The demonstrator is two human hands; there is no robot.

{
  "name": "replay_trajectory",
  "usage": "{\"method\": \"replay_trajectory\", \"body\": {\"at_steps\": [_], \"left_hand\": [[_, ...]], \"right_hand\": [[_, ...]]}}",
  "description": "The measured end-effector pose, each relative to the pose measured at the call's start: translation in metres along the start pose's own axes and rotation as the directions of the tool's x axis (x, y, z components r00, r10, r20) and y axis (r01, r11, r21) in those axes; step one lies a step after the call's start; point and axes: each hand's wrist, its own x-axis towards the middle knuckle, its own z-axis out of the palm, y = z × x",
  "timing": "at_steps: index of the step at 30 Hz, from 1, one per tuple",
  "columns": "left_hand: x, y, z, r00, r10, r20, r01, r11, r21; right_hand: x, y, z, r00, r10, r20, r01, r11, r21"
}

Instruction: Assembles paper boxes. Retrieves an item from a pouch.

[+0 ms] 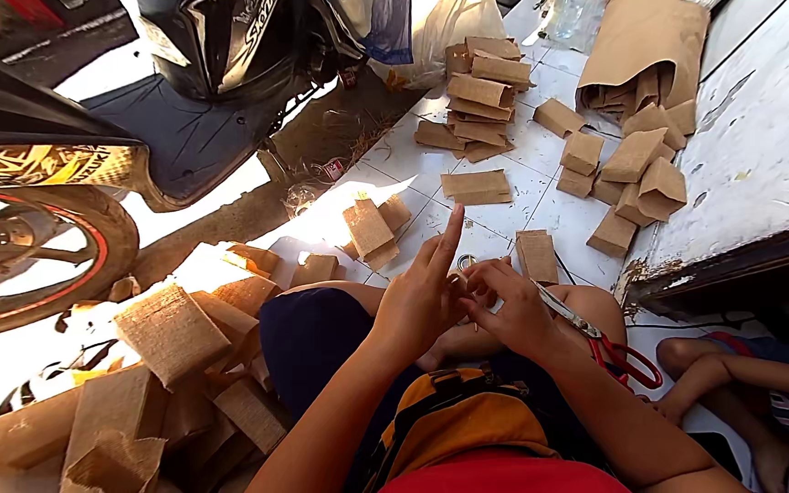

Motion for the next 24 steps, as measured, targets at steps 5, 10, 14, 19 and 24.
{"method": "replay_trajectory", "body": {"at_steps": [5, 10, 14, 19, 24], "left_hand": [[0.002, -0.011, 0.001, 0.998, -0.029, 0.056, 0.042, 0.969, -0.244], [-0.012, -0.035, -0.006, 0.97, -0.01, 0.244, 0.199, 0.612, -0.765], [-0.034, -0.06, 0.015, 0.995, 0.033, 0.099, 0.065, 0.542, -0.838], [-0.047, -0.053, 0.042, 0.979, -0.191, 0.064, 0.175, 0.647, -0.742], [-0.042, -0.047, 0.055, 0.981, -0.165, -0.098, 0.052, 0.72, -0.692]], "right_hand": [[0.004, 0.006, -0.009, 0.948, 0.268, 0.17, -0.309, 0.905, 0.293], [0.003, 0.014, -0.016, 0.924, 0.305, 0.23, -0.375, 0.833, 0.406], [0.002, 0.021, -0.019, 0.938, 0.311, 0.153, -0.346, 0.803, 0.486], [0.002, 0.022, -0.018, 0.927, 0.356, 0.115, -0.352, 0.727, 0.59], [0.003, 0.015, -0.016, 0.926, 0.37, 0.075, -0.334, 0.712, 0.618]]}}
